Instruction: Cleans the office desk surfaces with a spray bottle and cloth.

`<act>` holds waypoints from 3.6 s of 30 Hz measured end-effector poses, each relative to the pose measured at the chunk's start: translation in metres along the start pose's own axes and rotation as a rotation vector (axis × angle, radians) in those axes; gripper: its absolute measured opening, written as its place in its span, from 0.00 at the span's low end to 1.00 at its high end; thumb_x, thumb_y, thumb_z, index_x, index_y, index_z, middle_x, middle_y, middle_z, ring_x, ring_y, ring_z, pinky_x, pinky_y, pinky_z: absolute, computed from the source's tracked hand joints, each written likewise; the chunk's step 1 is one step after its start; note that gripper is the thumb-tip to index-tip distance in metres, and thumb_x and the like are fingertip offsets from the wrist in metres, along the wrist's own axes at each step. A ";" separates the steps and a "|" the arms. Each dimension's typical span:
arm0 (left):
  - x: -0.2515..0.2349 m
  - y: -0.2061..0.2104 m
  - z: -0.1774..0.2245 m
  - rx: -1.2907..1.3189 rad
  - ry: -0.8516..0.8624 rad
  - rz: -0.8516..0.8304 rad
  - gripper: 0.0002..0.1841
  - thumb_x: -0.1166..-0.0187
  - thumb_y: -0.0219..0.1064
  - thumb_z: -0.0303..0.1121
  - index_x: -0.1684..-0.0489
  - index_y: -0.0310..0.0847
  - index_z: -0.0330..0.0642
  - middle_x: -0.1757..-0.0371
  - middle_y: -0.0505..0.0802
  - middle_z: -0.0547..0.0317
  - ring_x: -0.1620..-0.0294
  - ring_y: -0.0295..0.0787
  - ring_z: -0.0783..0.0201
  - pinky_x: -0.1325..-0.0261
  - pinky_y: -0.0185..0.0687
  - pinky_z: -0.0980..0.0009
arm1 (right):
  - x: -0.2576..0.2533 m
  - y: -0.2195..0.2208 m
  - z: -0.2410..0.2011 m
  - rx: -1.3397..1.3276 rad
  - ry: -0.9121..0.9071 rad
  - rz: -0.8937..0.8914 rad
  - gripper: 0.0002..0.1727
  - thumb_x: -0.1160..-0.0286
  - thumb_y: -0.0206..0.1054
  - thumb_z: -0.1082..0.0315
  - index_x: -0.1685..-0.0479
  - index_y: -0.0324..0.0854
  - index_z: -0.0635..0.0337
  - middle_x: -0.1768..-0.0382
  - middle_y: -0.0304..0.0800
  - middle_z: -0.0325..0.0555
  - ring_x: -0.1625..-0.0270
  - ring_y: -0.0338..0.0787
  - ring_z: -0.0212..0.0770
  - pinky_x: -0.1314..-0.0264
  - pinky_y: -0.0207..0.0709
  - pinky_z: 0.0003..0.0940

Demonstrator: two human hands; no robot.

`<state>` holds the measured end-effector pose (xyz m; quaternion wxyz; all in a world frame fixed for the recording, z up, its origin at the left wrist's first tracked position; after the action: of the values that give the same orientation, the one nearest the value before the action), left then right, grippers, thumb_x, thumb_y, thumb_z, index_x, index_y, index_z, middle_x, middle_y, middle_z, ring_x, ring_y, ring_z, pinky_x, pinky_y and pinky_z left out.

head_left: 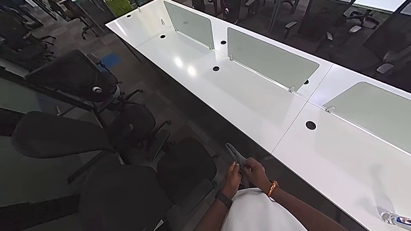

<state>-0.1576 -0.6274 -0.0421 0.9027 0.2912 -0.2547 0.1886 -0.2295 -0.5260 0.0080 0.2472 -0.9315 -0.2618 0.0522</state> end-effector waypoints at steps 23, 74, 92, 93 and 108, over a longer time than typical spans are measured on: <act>0.008 -0.008 0.037 -0.702 0.030 -0.351 0.23 0.22 0.57 0.24 0.25 0.75 0.32 0.36 0.90 0.47 0.38 0.89 0.64 0.32 0.84 0.64 | 0.037 0.044 0.007 0.154 -0.053 -0.773 0.43 0.28 0.61 0.76 0.07 0.57 0.44 0.26 0.77 0.63 0.28 0.82 0.59 0.26 0.76 0.58; -0.056 0.057 0.020 -1.182 0.226 -0.304 0.17 0.15 0.61 0.32 0.34 0.84 0.37 0.38 0.92 0.48 0.37 0.90 0.62 0.27 0.82 0.61 | 0.040 -0.175 0.160 -0.350 0.183 0.175 0.10 0.28 0.68 0.74 0.49 0.88 0.60 0.52 0.93 0.42 0.51 0.91 0.32 0.44 0.86 0.31; -0.276 0.126 -0.136 -1.024 -0.112 -0.070 0.14 0.18 0.64 0.35 0.49 0.85 0.32 0.69 0.92 0.52 0.70 0.91 0.61 0.58 0.91 0.59 | -0.073 -0.204 0.334 0.107 0.253 0.290 0.23 0.20 0.64 0.67 0.27 0.77 0.65 0.23 0.79 0.57 0.24 0.83 0.45 0.23 0.80 0.39; -0.284 0.122 -0.134 -1.088 -0.094 -0.068 0.13 0.20 0.64 0.36 0.50 0.86 0.35 0.70 0.92 0.54 0.71 0.90 0.63 0.59 0.90 0.60 | -0.072 -0.192 0.337 0.208 0.224 0.274 0.25 0.20 0.65 0.63 0.26 0.77 0.63 0.20 0.75 0.60 0.18 0.76 0.50 0.17 0.74 0.43; -0.318 0.112 -0.101 -1.224 0.105 -0.288 0.12 0.25 0.64 0.38 0.56 0.91 0.42 0.80 0.87 0.63 0.82 0.80 0.69 0.74 0.80 0.68 | -0.134 -0.096 0.360 0.741 0.315 0.056 0.32 0.14 0.47 0.51 0.11 0.67 0.47 0.06 0.51 0.53 0.03 0.44 0.55 0.06 0.36 0.64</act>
<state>-0.4310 -0.5411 -0.2457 0.9334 -0.2564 -0.2300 -0.1009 -0.4704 -0.3682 -0.2636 0.6017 -0.7827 -0.1588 0.0064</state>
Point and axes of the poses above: each hand's wrist, its own x-axis away from the middle knuckle, its own y-axis out of the palm, z = x × y, the point moved 9 cm from there along -x, towards the middle knuckle
